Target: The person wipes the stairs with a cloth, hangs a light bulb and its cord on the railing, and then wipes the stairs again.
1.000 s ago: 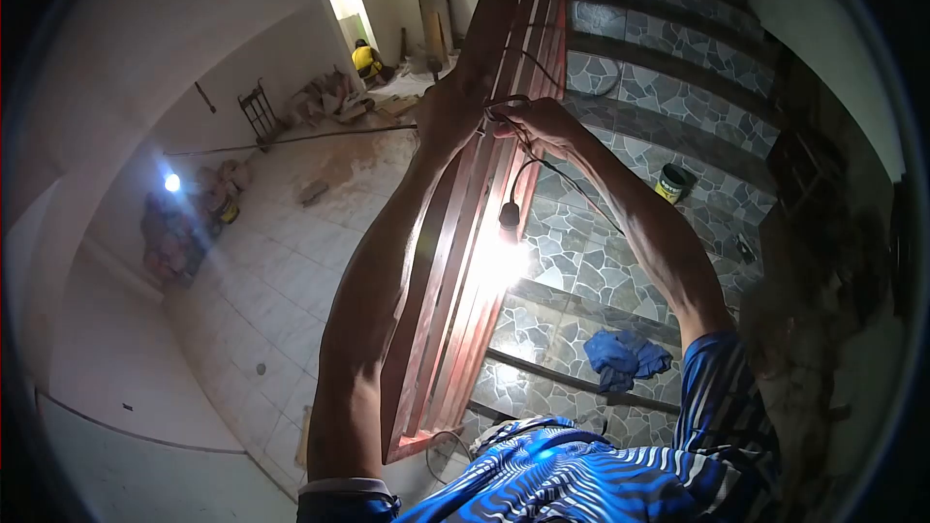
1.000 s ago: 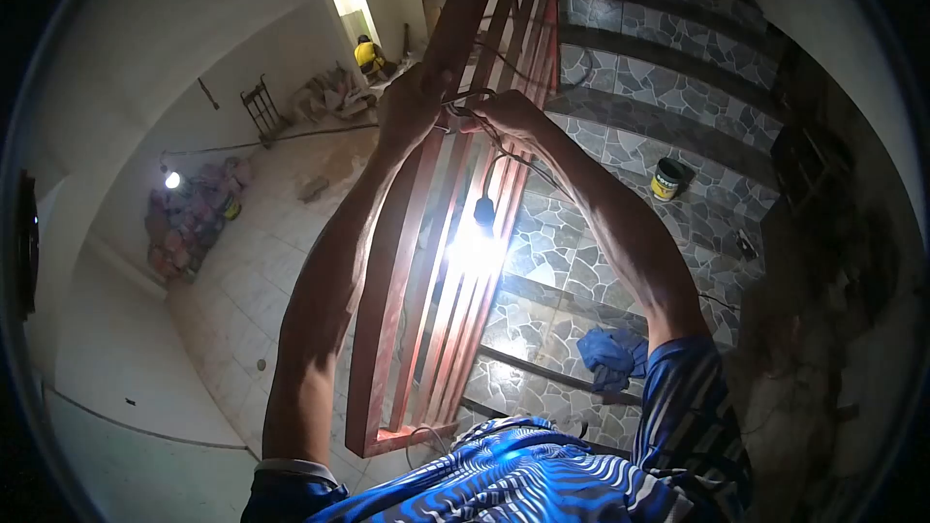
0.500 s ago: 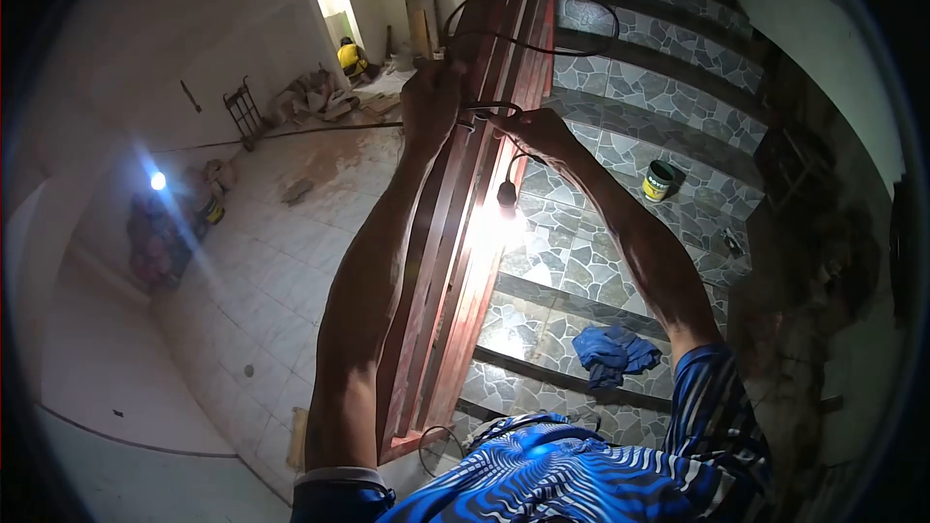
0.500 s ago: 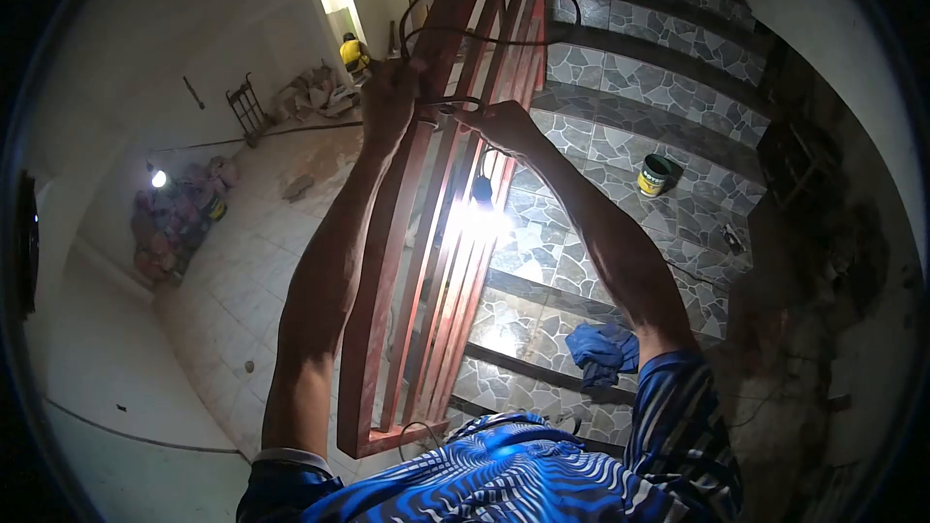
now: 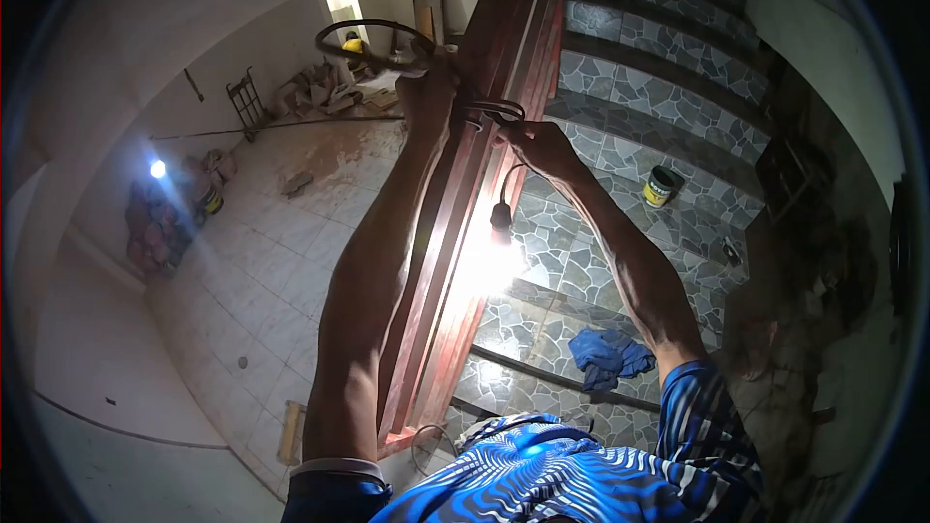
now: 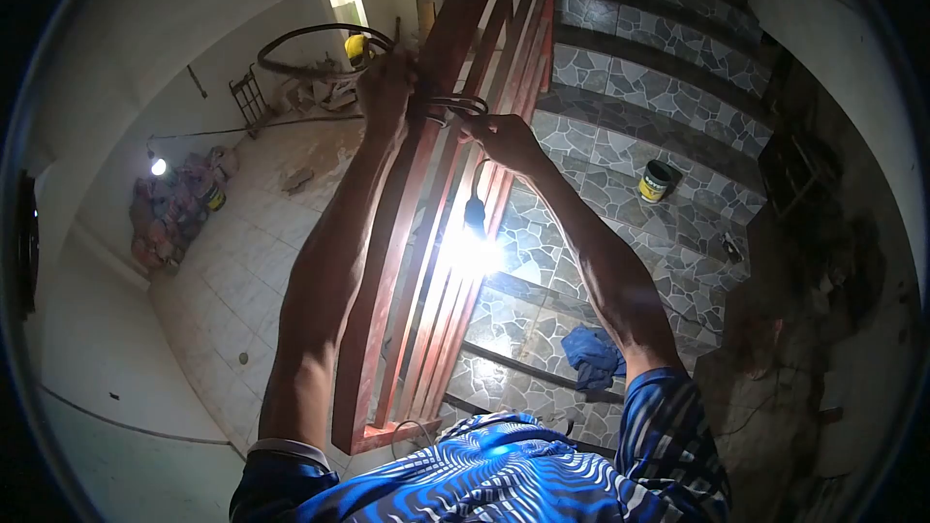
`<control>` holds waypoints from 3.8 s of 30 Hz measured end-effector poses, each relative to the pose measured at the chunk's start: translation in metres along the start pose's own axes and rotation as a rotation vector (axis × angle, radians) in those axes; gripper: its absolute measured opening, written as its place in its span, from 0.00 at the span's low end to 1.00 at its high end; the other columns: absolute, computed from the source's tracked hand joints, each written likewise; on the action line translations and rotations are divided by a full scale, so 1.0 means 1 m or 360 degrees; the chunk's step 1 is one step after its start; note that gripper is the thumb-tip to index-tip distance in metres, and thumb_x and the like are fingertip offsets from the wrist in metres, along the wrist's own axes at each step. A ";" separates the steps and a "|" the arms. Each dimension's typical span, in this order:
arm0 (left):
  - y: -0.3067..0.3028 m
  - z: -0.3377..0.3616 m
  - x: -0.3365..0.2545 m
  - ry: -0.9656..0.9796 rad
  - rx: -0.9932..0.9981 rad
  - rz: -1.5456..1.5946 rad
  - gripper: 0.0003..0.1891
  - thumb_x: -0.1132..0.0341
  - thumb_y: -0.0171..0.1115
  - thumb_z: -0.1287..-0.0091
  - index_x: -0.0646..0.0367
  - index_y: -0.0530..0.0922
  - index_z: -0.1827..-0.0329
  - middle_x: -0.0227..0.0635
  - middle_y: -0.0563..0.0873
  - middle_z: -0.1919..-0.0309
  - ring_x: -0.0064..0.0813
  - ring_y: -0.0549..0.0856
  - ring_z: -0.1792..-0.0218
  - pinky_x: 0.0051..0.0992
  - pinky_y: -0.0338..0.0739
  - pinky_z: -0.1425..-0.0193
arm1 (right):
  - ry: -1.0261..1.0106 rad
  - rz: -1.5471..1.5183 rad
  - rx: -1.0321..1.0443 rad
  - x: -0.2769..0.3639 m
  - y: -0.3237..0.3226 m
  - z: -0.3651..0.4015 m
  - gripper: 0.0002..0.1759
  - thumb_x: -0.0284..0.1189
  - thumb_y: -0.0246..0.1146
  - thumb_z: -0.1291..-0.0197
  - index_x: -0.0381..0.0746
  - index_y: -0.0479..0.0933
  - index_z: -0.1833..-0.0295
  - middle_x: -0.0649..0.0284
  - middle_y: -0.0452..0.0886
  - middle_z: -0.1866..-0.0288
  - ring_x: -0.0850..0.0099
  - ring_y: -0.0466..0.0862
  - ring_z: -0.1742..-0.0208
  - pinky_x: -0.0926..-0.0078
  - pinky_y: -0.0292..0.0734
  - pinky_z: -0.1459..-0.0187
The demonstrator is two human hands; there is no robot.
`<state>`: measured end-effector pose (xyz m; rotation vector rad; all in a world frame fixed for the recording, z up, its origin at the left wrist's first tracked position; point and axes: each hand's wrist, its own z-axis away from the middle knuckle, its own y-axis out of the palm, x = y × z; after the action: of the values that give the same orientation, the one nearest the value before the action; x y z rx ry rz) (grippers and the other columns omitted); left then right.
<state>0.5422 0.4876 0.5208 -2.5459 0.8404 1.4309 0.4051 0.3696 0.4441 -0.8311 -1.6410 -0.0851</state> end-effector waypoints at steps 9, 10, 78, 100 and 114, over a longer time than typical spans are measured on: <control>0.009 -0.057 -0.002 -0.0371 0.0130 0.0417 0.06 0.66 0.59 0.31 0.56 0.81 0.65 0.24 0.79 0.79 0.14 0.72 0.85 0.17 0.61 0.83 | -0.0333 0.0060 -0.0370 -0.037 0.018 0.010 0.18 0.42 0.55 0.29 0.41 0.84 0.58 0.64 0.88 0.63 0.69 0.86 0.60 0.69 0.78 0.54; 0.016 -0.060 -0.007 -0.0418 -0.0002 0.0379 0.06 0.68 0.60 0.32 0.57 0.80 0.67 0.22 0.77 0.81 0.12 0.69 0.87 0.15 0.58 0.85 | -0.0265 0.0103 -0.0329 -0.036 0.014 0.007 0.18 0.41 0.54 0.29 0.41 0.84 0.57 0.64 0.88 0.62 0.68 0.86 0.59 0.69 0.78 0.53; -0.068 0.194 -0.038 0.0648 0.1444 -0.1369 0.18 0.68 0.68 0.39 0.53 0.81 0.44 0.40 0.77 0.36 0.41 0.77 0.35 0.38 0.73 0.34 | -0.0191 0.0777 -0.0781 -0.122 -0.054 0.265 0.12 0.26 0.59 0.35 0.35 0.78 0.48 0.52 0.82 0.54 0.55 0.83 0.51 0.65 0.78 0.50; -0.109 0.394 0.212 -0.1026 0.1805 -0.0871 0.15 0.62 0.66 0.35 0.60 0.83 0.48 0.47 0.86 0.53 0.42 0.87 0.54 0.34 0.81 0.48 | 0.2225 -0.0909 -0.1217 -0.302 0.065 0.719 0.15 0.38 0.56 0.30 0.37 0.77 0.50 0.60 0.83 0.59 0.69 0.83 0.58 0.67 0.81 0.59; -0.300 0.545 0.280 -0.2551 0.1269 -0.0974 0.12 0.58 0.58 0.30 0.56 0.85 0.59 0.33 0.84 0.76 0.23 0.80 0.80 0.25 0.70 0.81 | 0.2074 -0.1105 -0.1099 -0.284 0.098 0.813 0.12 0.35 0.60 0.35 0.37 0.78 0.56 0.61 0.83 0.62 0.68 0.84 0.64 0.68 0.81 0.63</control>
<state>0.3950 0.8124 -0.0607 -0.5064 0.1547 1.7001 -0.2143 0.7057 -0.0599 -0.4263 -0.5208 -1.4239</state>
